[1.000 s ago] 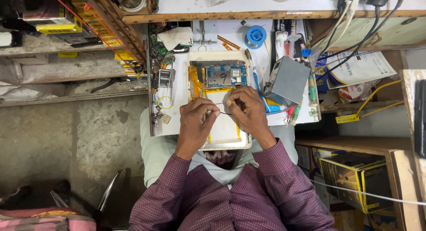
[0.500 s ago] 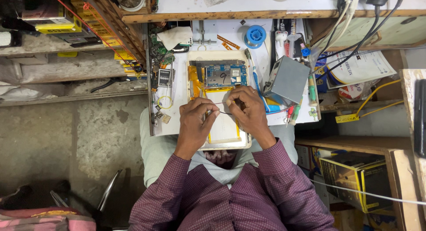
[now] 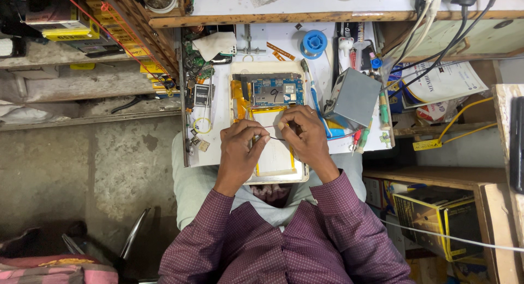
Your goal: The person sits at a cluttered repair bench working on an opened electronic device with an exposed battery and circuit board. They hold and position a thin wire against the board with both hands, repeatedly manipulating and adjusting the wire connection throughout the clip.
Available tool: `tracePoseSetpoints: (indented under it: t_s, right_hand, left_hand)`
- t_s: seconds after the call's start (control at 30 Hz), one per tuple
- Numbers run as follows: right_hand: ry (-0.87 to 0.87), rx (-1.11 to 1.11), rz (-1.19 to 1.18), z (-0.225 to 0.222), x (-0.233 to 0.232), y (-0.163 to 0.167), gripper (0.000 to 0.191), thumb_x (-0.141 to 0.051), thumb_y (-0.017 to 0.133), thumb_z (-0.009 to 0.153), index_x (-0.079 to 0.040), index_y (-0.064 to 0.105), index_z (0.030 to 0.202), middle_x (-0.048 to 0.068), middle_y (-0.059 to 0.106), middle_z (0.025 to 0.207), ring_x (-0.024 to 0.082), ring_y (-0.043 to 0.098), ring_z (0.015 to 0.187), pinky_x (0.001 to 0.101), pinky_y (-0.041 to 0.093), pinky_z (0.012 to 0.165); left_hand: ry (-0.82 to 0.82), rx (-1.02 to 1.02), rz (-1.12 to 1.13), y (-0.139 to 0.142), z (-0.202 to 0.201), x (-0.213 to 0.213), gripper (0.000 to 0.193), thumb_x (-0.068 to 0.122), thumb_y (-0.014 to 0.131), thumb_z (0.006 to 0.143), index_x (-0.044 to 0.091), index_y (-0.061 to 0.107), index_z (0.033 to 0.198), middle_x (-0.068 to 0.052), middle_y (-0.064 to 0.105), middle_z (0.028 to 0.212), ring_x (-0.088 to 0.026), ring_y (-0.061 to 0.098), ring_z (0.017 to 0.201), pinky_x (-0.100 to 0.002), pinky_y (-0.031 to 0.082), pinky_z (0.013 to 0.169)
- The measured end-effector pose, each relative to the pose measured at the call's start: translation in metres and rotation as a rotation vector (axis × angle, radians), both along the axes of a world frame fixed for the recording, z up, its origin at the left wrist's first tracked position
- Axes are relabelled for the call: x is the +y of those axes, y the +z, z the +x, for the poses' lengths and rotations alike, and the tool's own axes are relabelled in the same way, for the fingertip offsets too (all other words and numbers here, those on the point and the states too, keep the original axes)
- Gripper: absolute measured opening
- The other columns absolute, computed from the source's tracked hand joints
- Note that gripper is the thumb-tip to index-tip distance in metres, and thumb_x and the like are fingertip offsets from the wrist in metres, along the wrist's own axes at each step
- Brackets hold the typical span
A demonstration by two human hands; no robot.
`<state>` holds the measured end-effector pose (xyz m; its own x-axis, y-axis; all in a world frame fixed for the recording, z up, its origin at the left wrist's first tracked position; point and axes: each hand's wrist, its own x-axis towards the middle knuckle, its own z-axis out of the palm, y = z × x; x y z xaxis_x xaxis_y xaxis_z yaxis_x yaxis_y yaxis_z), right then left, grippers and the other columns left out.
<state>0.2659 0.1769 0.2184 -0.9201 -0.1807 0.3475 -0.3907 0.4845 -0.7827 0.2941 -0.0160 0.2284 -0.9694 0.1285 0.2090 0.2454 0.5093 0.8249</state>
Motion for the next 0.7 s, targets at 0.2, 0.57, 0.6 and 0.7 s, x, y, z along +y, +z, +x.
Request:
tracePoseSetpoints:
  t_s: [0.2, 0.57, 0.6, 0.7]
  right_hand:
    - [-0.004, 0.005, 0.007, -0.0004, -0.0002, 0.0007, 0.010, -0.007, 0.071, 0.088, 0.000, 0.067, 0.094, 0.009, 0.068, 0.101, 0.027, 0.059, 0.095, 0.0363, 0.047, 0.085]
    - [-0.004, -0.005, 0.004, -0.0008, -0.0002, 0.0013, 0.010, -0.008, 0.071, 0.089, -0.001, 0.067, 0.094, 0.008, 0.067, 0.099, 0.026, 0.059, 0.094, 0.0361, 0.046, 0.085]
    - [-0.004, -0.004, 0.003, -0.0004, -0.0001, 0.0012, 0.010, -0.008, 0.071, 0.089, -0.001, 0.067, 0.094, 0.008, 0.067, 0.099, 0.026, 0.059, 0.093, 0.0360, 0.046, 0.085]
    - [-0.002, 0.001, 0.005, -0.0001, -0.0001, 0.0012, 0.010, -0.008, 0.071, 0.089, -0.001, 0.067, 0.094, 0.008, 0.067, 0.099, 0.026, 0.059, 0.093, 0.0362, 0.046, 0.086]
  left_hand:
    - [0.000, 0.008, -0.003, 0.0001, -0.0003, -0.0001, 0.010, 0.018, 0.074, 0.092, 0.008, 0.075, 0.095, 0.001, 0.069, 0.103, -0.017, 0.062, 0.104, -0.037, 0.035, 0.097]
    - [0.002, -0.019, -0.005, -0.0022, -0.0011, 0.0002, 0.011, 0.020, 0.074, 0.092, 0.009, 0.076, 0.095, 0.002, 0.069, 0.102, -0.015, 0.061, 0.102, -0.036, 0.034, 0.097]
    - [0.001, -0.020, -0.005, -0.0024, -0.0008, 0.0003, 0.011, 0.020, 0.074, 0.092, 0.009, 0.076, 0.095, 0.002, 0.069, 0.102, -0.015, 0.061, 0.102, -0.036, 0.034, 0.097]
    - [-0.001, -0.014, 0.001, -0.0027, -0.0008, 0.0001, 0.011, 0.019, 0.074, 0.092, 0.009, 0.076, 0.095, 0.001, 0.069, 0.103, -0.015, 0.062, 0.103, -0.036, 0.034, 0.098]
